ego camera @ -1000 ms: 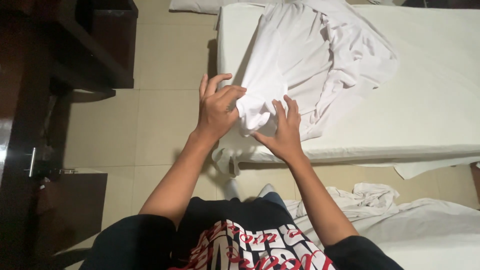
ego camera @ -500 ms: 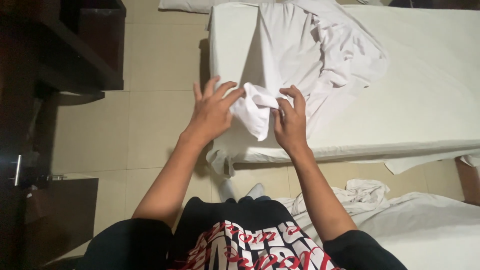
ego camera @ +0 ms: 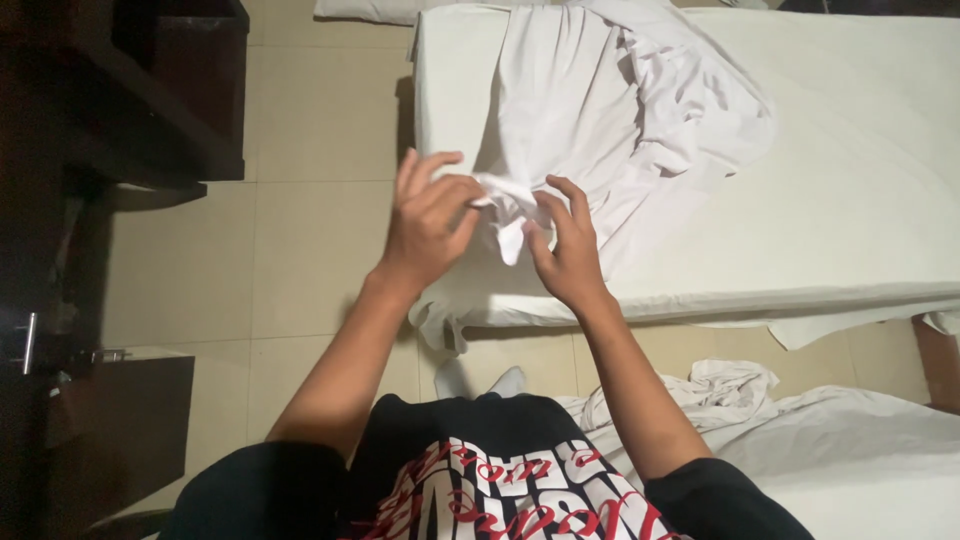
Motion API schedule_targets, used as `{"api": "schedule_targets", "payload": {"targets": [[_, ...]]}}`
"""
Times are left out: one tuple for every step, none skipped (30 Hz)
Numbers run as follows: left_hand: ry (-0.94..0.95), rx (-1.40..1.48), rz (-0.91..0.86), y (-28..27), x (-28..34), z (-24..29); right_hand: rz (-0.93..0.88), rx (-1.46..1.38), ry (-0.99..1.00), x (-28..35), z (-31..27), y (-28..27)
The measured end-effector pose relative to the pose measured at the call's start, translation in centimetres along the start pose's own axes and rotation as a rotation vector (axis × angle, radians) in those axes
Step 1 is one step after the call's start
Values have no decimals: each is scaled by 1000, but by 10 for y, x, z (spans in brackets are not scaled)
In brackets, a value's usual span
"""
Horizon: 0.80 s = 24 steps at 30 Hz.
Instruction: The person spreads a white fitted sheet over a mattress, smoothing the fabric and tucking the corners to secure it. They work around the edges of the mattress, pulling the sheet tight and adjusting the fit by hand.
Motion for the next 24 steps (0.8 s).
{"api": "schedule_targets", "payload": {"targets": [[-1,-5,2,-5,-4,1,-3,-2,-4,1,6,-1],[-11,-16,41,-12,-7,2,-6,39,6,1,13,-1],[-20,-30,82,-21,-9,2,-9,80,13,1,19,1],[-20,-37,87,-24,-11,1,-12,78,5,-1,18,3],[-26,-57,98,-27,-11,1,-25,85,36,-1,18,5],[-31,-78,109,-31,-10,1,-38,92,68,0,18,8],[-35,-80,110,-31,-9,1,-43,92,66,0,17,11],[-46,-98,134,-33,-8,0,-59,126,40,1,13,16],[-56,-118,157,-35,-7,-1,-74,158,13,0,10,20],[-58,-123,158,-35,-8,-1,-77,155,9,0,16,26],[-56,-118,170,-36,-7,-1,-54,226,-39,1,19,32],[-54,-113,182,-37,-7,-1,-31,295,-86,2,22,38],[-58,-116,181,-38,-6,-1,-35,292,-86,3,30,41],[-53,-123,180,-39,-5,-1,-58,277,-21,2,42,45],[-45,-131,181,-41,-4,-2,-78,261,43,2,54,49],[-46,-133,181,-43,-2,-3,-79,259,42,2,52,46],[-54,-137,192,-46,-1,-4,-84,188,76,1,51,43],[-62,-141,202,-50,0,-5,-90,117,110,-1,51,41],[-61,-141,200,-53,1,-5,-89,116,111,-2,44,36],[-69,-134,211,-56,2,-5,-198,94,141,-3,39,38],[-74,-128,222,-59,3,-5,-304,70,171,-3,34,40],[-72,-128,220,-61,3,-5,-302,68,171,-2,35,42],[-75,-140,224,-63,3,-5,-375,79,288,0,42,47],[-78,-153,229,-65,4,-5,-449,90,405,4,50,53]]}}
Point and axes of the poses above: each hand's wrist, its own x-axis away from the middle knuckle, its own y-axis out of the palm, z = x × y, the point moved 6 cm from there along -x, towards the middle knuckle, and after that the axes turned 8 degrees about y, right-handed, at the moved point
